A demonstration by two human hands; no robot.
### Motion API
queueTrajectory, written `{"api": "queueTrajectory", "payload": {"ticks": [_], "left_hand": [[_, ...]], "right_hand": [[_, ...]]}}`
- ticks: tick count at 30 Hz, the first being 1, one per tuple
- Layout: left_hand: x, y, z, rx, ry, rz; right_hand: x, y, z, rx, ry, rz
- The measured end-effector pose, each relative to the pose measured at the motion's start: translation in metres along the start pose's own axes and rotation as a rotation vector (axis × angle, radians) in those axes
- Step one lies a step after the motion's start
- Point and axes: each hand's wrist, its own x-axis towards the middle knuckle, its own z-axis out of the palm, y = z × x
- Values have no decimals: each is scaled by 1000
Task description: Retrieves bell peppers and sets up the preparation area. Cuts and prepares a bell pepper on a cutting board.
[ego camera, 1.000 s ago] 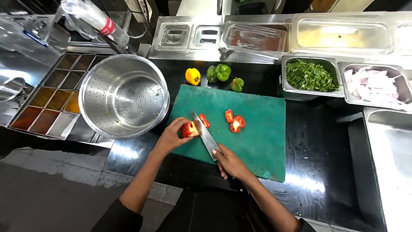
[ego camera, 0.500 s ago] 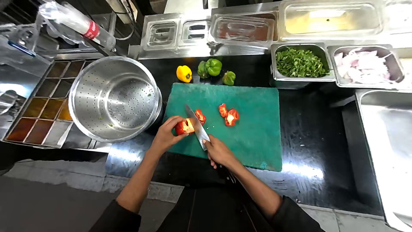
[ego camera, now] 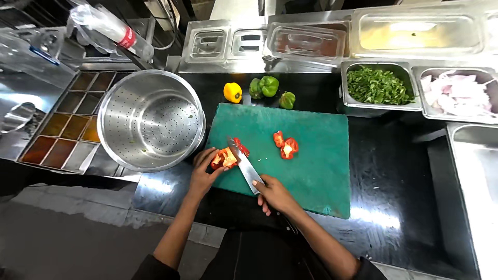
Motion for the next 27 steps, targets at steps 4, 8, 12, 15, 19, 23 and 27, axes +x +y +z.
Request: {"api": "queueTrajectory", "payload": {"ticks": [4, 8, 12, 15, 19, 23, 27], "left_hand": [[-3, 1, -2, 112, 8, 123], [14, 15, -14, 191, -159, 342], [30, 20, -30, 273, -282, 342], [34, 19, -30, 307, -326, 383], [44, 35, -34, 307, -406, 344], [54, 35, -30, 366, -489, 420], [47, 27, -27, 277, -453, 353]], "right_hand": [[-5, 6, -2, 63, 76, 4], [-11, 3, 1, -10, 132, 26], [-19, 4, 11, -197, 242, -69], [-20, 9, 16, -240, 283, -148], [-23, 12, 22, -194, 207, -160], [-22, 17, 23, -50, 97, -181], [-23, 23, 31, 0, 154, -216]]}}
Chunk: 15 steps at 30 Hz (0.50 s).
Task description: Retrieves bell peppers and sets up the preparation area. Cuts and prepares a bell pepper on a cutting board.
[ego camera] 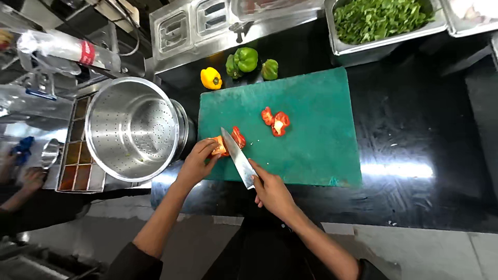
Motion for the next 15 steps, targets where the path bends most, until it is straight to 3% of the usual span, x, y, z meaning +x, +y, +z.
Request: {"api": "queueTrajectory", "payload": {"ticks": [8, 15], "left_hand": [[-18, -4, 21, -199, 164, -179], [-20, -7, 28, -288, 219, -199]], "right_hand": [[-4, -3, 21, 40, 43, -23], [3, -22, 37, -35, 50, 7]]}}
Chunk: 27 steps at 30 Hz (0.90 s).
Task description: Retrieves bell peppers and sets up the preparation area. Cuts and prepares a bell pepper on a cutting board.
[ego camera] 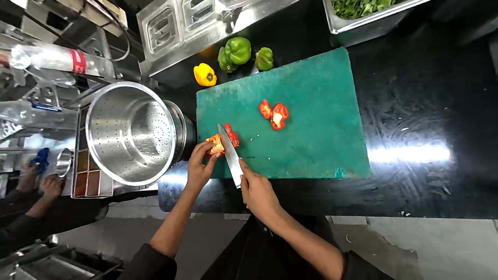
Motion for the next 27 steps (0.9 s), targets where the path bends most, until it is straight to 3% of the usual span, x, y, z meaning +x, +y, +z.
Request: {"api": "queueTrajectory", "payload": {"ticks": [13, 27], "left_hand": [[-9, -10, 9, -312, 87, -52], [-7, -20, 14, -570, 173, -35]], "right_hand": [[24, 4, 41, 4, 228, -118], [15, 16, 78, 115, 281, -121]]}}
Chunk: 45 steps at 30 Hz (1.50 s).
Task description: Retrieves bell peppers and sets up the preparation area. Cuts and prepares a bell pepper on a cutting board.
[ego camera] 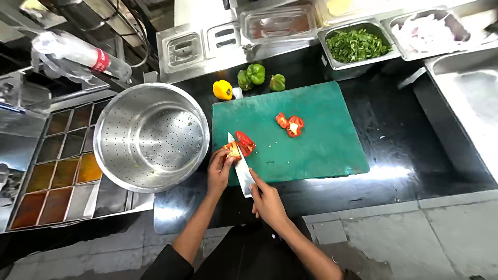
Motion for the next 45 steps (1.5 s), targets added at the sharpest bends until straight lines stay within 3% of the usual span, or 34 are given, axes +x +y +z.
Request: {"api": "queueTrajectory", "payload": {"ticks": [4, 8, 11, 15, 17, 20, 25, 30, 33, 40, 45], "left_hand": [[-3, -1, -2, -126, 96, -60], [-4, 2, -3, -304, 296, -293], [-3, 10, 0, -271, 313, -346], [-4, 20, -2, 147, 152, -332], [-3, 21, -3, 358, 54, -223], [1, 27, -6, 505, -18, -156], [3, 20, -16, 426, -26, -187], [-11, 8, -16, 343, 90, -133], [-19, 6, -10, 327, 181, -89], [-29, 12, -7, 233, 231, -110], [-33, 16, -12, 281, 232, -158]], "right_hand": [[-9, 12, -5, 56, 87, -33], [-3, 6, -17, 83, 128, 8], [-6, 8, -16, 61, 115, -11], [-10, 15, -5, -1, 77, -52], [-10, 18, -2, -21, 72, -65], [-12, 16, -3, -4, 37, -37], [2, 0, 1, 44, 12, 10], [3, -23, 8, -46, -14, 104], [-6, -20, 12, -39, -5, 110], [12, -15, 11, 177, -3, 68], [8, -13, 3, 143, -17, 65]]}}
